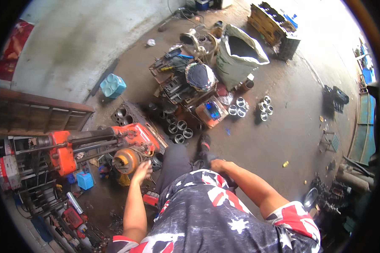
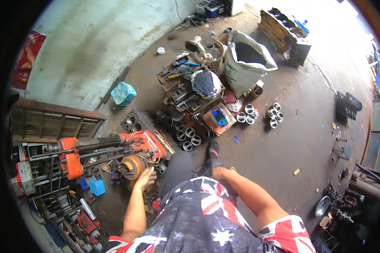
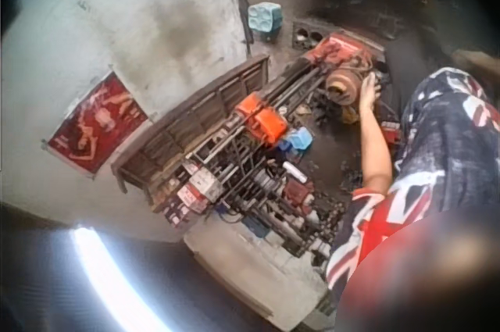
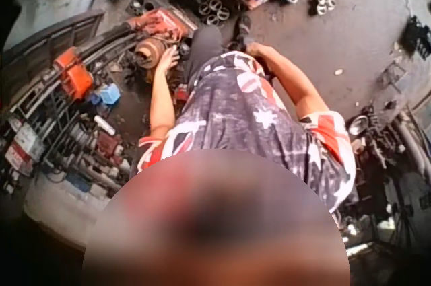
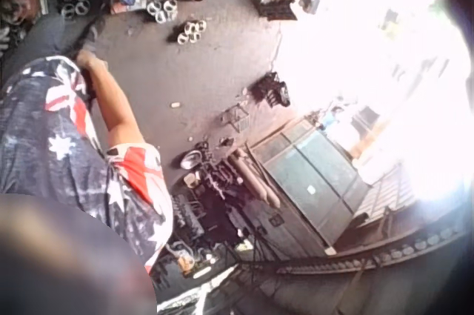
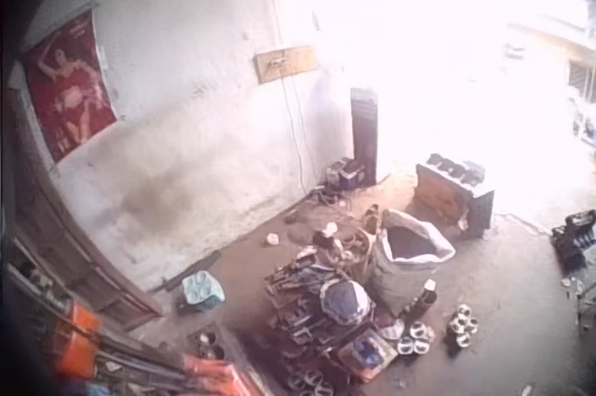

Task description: The person installs cylindrical metal liners into the bores of an engine block using a red hydraulic press. They position each liner, operate the press wheel to push it into place, and repeat the process for multiple bores.

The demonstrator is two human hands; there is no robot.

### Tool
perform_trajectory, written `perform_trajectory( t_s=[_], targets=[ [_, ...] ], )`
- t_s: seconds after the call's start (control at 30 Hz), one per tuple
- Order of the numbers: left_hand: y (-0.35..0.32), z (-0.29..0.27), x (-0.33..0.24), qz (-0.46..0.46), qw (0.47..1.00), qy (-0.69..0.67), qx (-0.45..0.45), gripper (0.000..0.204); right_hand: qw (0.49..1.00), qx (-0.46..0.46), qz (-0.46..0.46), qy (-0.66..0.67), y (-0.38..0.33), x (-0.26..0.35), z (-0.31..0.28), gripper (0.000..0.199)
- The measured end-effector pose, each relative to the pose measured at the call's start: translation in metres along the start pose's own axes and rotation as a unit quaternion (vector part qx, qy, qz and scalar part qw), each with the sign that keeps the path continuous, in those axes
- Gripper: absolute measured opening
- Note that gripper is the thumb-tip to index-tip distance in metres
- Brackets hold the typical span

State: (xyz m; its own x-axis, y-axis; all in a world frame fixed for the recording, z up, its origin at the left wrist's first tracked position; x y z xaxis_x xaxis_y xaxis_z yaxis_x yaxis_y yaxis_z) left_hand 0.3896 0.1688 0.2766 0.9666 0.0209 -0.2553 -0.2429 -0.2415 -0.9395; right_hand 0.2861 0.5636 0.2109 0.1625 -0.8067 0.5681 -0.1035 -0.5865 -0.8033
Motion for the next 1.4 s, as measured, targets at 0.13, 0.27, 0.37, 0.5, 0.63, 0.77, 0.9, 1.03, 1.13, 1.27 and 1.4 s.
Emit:
perform_trajectory(
  t_s=[0.13, 0.27, 0.37, 0.5, 0.63, 0.77, 0.9, 1.03, 1.13, 1.27, 1.4],
  targets=[
    [-0.009, 0.012, -0.118, 0.144, 0.989, 0.017, 0.023, 0.068, 0.998, -0.029, -0.056, 0.016, -0.019, -0.003, -0.003, 0.069],
    [-0.006, 0.031, -0.151, 0.093, 0.994, 0.052, 0.026, 0.074, 0.994, -0.035, -0.064, 0.084, -0.044, 0.008, -0.03, 0.087],
    [-0.01, 0.033, -0.172, 0.1, 0.993, 0.061, 0.025, 0.087, 0.99, -0.084, -0.088, 0.066, -0.064, 0.023, -0.071, 0.073],
    [-0.017, 0.03, -0.209, 0.098, 0.979, -0.137, 0.112, 0.109, 0.982, -0.115, -0.109, 0.103, -0.059, 0.035, -0.11, 0.051],
    [-0.005, 0.005, -0.252, 0.075, 0.977, -0.152, 0.129, 0.118, 0.954, -0.247, -0.116, 0.127, -0.039, 0.033, -0.154, 0.044],
    [0.052, -0.048, -0.277, 0.094, 0.99, -0.086, 0.055, 0.12, 0.914, -0.39, -0.003, 0.11, -0.031, 0.028, -0.214, 0.038],
    [0.175, -0.127, -0.243, 0.049, 0.995, -0.086, -0.022, 0.115, 0.898, -0.382, 0.058, 0.213, -0.01, 0.061, -0.29, 0.034],
    [0.314, -0.134, -0.191, -0.092, 0.925, -0.319, 0.187, 0.092, 0.876, -0.381, -0.019, 0.296, 0.063, 0.167, -0.437, 0.028],
    [0.345, -0.148, -0.177, -0.082, 0.977, -0.171, 0.096, 0.084, 0.89, -0.377, -0.068, 0.249, 0.15, 0.284, -0.585, 0.028],
    [0.297, -0.216, -0.208, -0.151, 0.988, 0.01, -0.011, 0.074, 0.935, -0.262, -0.191, 0.147, 0.259, 0.499, -0.772, 0.025],
    [0.247, -0.276, -0.228, -0.192, 0.979, 0.027, -0.065, 0.064, 0.861, -0.353, -0.339, -0.135, 0.296, 0.757, -0.971, 0.025]
  ],
)
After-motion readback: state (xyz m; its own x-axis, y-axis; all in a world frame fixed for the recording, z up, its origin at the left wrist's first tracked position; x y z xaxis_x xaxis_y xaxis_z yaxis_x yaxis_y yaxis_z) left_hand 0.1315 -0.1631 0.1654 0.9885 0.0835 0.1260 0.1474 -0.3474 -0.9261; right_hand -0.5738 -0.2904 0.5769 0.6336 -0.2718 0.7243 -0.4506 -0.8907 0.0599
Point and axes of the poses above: each hand's wrist, its own y-axis towards the middle knuckle, its own z-axis out of the palm, x = y × z, the point moved 10 cm from there along y, towards the middle knuckle, and after that the axes turned 6 degrees about -z, right-handed, at the moved point
